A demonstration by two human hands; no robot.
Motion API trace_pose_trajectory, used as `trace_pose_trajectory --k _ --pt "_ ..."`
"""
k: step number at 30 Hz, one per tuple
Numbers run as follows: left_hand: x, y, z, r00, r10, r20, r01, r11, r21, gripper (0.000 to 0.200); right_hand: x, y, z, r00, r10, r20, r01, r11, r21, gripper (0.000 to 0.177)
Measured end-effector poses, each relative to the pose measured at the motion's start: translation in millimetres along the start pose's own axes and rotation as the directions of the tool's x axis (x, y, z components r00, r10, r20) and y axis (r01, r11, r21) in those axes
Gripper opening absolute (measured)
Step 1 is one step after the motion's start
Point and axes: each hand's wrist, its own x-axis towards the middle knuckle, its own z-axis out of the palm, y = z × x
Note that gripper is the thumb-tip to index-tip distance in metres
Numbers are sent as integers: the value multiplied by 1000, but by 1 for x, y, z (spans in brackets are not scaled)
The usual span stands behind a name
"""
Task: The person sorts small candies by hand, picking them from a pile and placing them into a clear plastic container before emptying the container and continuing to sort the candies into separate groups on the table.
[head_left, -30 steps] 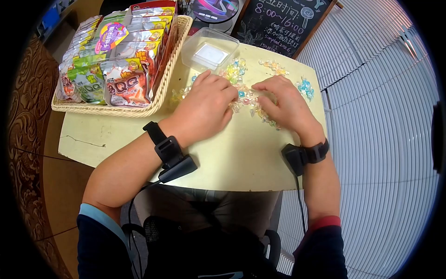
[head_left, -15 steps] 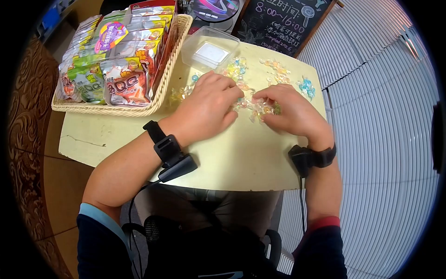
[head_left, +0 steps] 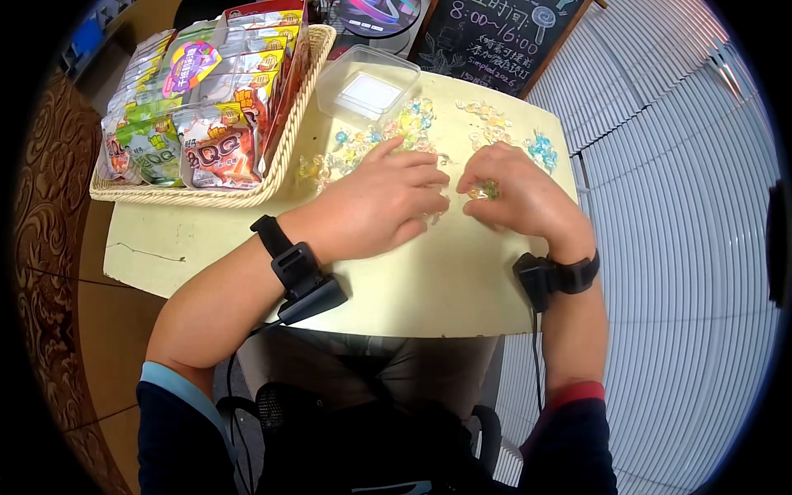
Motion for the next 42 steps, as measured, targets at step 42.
trace_pose_trajectory --k 42 --pt "-2 -12 -6 966 -189 -178 198 979 36 14 23 -26 47 971 -66 -228 90 991 96 21"
